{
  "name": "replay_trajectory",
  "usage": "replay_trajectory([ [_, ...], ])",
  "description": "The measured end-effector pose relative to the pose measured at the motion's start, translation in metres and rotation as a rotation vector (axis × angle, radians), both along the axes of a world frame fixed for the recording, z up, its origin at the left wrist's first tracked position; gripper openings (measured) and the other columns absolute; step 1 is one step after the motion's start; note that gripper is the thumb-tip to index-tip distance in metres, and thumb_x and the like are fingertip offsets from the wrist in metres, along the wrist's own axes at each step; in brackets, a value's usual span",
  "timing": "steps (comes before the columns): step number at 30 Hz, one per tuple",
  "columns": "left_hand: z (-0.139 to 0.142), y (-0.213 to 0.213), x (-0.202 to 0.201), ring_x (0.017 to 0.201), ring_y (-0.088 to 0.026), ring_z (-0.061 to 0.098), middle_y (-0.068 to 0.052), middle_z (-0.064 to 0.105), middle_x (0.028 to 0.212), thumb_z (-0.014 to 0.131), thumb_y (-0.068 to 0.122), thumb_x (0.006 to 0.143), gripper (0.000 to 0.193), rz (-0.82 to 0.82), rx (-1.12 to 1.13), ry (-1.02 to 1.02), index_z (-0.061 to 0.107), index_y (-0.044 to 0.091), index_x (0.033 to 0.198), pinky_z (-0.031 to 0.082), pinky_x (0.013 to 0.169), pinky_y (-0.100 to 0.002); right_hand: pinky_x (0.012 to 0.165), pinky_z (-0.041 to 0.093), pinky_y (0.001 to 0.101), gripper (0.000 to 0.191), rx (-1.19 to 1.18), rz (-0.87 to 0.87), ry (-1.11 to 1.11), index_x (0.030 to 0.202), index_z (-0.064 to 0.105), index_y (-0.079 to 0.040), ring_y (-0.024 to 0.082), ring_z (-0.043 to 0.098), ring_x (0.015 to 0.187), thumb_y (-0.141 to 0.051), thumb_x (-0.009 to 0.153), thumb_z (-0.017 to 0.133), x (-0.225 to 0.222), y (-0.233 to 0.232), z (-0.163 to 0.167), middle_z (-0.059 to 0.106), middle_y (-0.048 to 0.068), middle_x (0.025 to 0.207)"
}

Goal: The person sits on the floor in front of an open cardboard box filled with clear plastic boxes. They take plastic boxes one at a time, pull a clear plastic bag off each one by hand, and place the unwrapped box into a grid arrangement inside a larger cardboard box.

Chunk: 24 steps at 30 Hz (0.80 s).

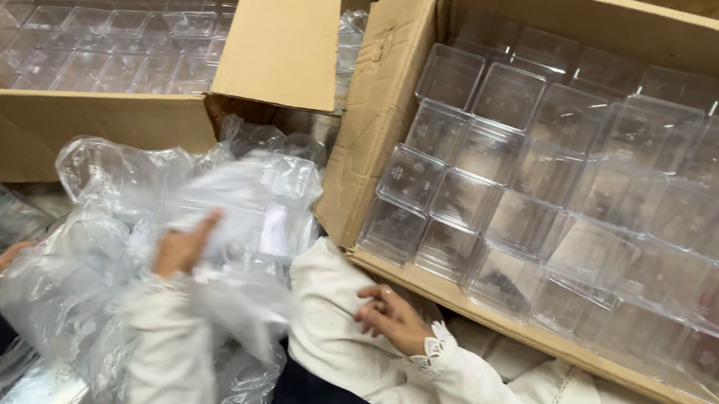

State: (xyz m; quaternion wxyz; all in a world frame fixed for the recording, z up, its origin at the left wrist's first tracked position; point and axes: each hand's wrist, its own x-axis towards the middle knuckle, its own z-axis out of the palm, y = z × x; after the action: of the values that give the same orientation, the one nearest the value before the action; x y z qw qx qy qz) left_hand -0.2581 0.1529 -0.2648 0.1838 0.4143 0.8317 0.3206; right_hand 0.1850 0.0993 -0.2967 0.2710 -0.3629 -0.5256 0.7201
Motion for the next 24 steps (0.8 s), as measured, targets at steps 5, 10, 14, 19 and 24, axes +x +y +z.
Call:
replay_trajectory([
  [5, 0.069, -0.049, -0.013, 0.089, -0.051, 0.067, -0.034, 0.07, 0.096, 0.075, 0.085, 0.066, 0.103, 0.127, -0.307, 0.413, 0.072, -0.01, 0.106, 0.053, 0.074, -0.054, 0.08, 0.057, 0.0301, 0.036, 0.188, 0.012, -0.158, 0.129, 0.057, -0.001, 0.014, 0.068, 0.091, -0.016, 0.096, 0.062, 0.059, -0.021, 0.014, 0.069, 0.007, 0.103],
  [10, 0.077, -0.084, 0.093, 0.082, -0.038, 0.07, -0.019, 0.074, 0.09, 0.064, 0.061, 0.088, 0.054, -0.083, -0.141, 0.13, 0.08, 0.016, 0.114, 0.054, 0.078, -0.051, 0.073, 0.056, 0.0361, 0.016, 0.735, -0.187, -0.579, 0.103, 0.074, -0.005, 0.024, 0.073, 0.081, -0.016, 0.094, 0.069, 0.092, 0.011, 0.044, 0.077, 0.014, 0.089],
  [14, 0.03, -0.082, 0.233, 0.062, -0.028, 0.071, -0.013, 0.075, 0.077, 0.073, 0.034, 0.087, 0.026, -0.878, -0.036, -0.178, 0.076, 0.011, 0.099, 0.055, 0.063, -0.04, 0.083, 0.054, 0.0454, 0.024, 1.112, -0.656, -0.706, 0.116, 0.068, -0.004, 0.037, 0.067, 0.098, -0.021, 0.098, 0.07, 0.079, 0.145, 0.06, 0.068, 0.019, 0.107],
  [19, -0.023, -0.111, 0.329, 0.07, -0.032, 0.071, -0.016, 0.074, 0.079, 0.074, 0.031, 0.088, 0.024, -1.029, -0.333, -0.276, 0.073, 0.008, 0.096, 0.055, 0.068, -0.042, 0.079, 0.054, 0.0481, 0.024, 1.301, -0.694, -0.803, 0.113, 0.07, -0.009, 0.04, 0.066, 0.095, -0.011, 0.089, 0.068, 0.055, 0.244, 0.076, 0.066, 0.018, 0.104],
  [24, -0.026, -0.086, 0.289, 0.075, -0.04, 0.069, -0.019, 0.072, 0.086, 0.076, 0.022, 0.082, 0.024, -0.829, 0.151, -0.151, 0.073, 0.006, 0.099, 0.056, 0.07, -0.046, 0.072, 0.054, 0.043, 0.016, 1.364, -0.875, -0.768, 0.109, 0.073, -0.006, 0.037, 0.068, 0.087, -0.004, 0.094, 0.067, 0.136, 0.148, 0.106, 0.069, 0.016, 0.101],
])
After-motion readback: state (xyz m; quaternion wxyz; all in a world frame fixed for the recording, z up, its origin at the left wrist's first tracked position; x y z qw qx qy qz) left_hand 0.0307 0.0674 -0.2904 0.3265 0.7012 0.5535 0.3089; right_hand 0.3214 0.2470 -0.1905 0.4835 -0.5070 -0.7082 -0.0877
